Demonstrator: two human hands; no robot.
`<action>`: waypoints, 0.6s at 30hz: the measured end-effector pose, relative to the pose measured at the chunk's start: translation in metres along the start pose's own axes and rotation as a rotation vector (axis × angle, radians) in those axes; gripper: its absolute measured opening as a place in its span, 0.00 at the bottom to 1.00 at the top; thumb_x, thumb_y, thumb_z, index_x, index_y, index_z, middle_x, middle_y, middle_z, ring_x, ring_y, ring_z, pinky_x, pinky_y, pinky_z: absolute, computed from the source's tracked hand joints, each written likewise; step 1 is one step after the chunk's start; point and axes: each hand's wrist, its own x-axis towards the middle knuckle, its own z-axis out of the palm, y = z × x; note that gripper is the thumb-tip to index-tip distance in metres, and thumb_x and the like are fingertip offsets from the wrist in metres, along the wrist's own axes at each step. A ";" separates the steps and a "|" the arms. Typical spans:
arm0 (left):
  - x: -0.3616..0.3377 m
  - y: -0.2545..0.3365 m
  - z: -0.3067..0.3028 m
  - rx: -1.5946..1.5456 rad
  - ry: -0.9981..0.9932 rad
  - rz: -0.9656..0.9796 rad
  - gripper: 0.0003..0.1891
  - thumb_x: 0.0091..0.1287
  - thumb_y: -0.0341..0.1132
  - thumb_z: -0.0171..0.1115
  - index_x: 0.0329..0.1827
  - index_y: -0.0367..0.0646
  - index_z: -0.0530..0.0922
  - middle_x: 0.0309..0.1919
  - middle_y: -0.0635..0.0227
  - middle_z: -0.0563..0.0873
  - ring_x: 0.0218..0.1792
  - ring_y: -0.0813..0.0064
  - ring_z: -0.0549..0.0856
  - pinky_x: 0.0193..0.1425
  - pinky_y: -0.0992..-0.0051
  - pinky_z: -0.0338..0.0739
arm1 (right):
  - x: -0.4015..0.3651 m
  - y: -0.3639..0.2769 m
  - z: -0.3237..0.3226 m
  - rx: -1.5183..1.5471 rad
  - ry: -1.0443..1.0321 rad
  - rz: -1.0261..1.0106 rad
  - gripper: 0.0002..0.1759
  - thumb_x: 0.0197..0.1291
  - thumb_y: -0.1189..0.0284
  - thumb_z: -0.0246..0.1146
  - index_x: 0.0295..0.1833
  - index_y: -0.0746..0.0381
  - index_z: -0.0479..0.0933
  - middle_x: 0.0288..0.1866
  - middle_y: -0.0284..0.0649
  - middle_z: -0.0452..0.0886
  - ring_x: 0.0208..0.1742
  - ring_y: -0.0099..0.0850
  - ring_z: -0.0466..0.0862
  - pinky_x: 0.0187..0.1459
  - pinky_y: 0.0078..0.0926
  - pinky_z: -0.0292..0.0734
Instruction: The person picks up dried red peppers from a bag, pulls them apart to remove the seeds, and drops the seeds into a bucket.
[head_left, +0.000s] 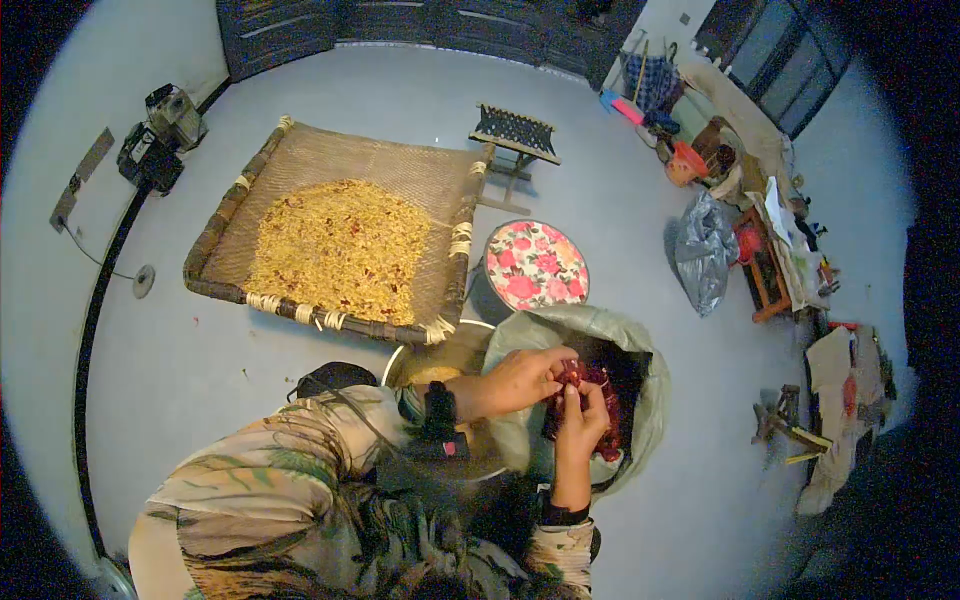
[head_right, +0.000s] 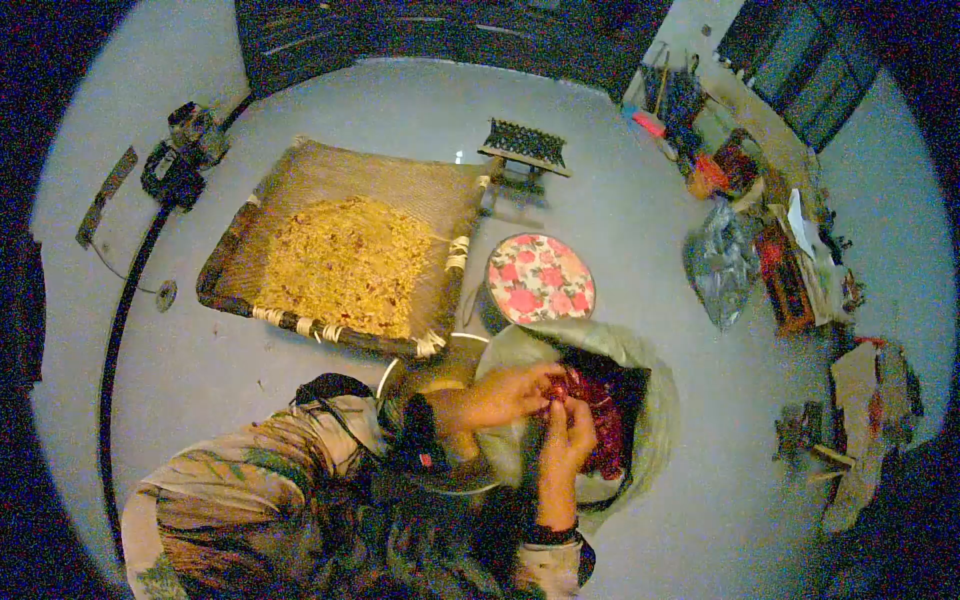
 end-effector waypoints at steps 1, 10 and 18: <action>0.001 0.004 -0.001 -0.010 0.002 0.007 0.25 0.59 0.29 0.64 0.62 0.42 0.71 0.34 0.57 0.86 0.36 0.58 0.87 0.42 0.63 0.81 | 0.001 -0.004 -0.001 -0.017 -0.006 -0.021 0.04 0.63 0.77 0.62 0.40 0.67 0.77 0.33 0.35 0.80 0.30 0.20 0.77 0.34 0.19 0.73; 0.001 -0.006 -0.001 -0.148 -0.021 -0.002 0.24 0.62 0.28 0.62 0.63 0.41 0.71 0.33 0.63 0.85 0.32 0.68 0.86 0.38 0.70 0.81 | 0.002 0.007 0.002 0.060 -0.001 0.075 0.04 0.64 0.75 0.63 0.39 0.65 0.78 0.29 0.31 0.80 0.29 0.18 0.76 0.32 0.17 0.71; 0.001 0.012 -0.011 -0.202 -0.098 -0.206 0.29 0.66 0.28 0.65 0.69 0.41 0.66 0.38 0.67 0.84 0.37 0.78 0.84 0.43 0.77 0.81 | 0.004 -0.002 -0.003 0.074 -0.057 0.190 0.07 0.62 0.71 0.65 0.38 0.63 0.78 0.30 0.35 0.81 0.32 0.22 0.78 0.35 0.22 0.73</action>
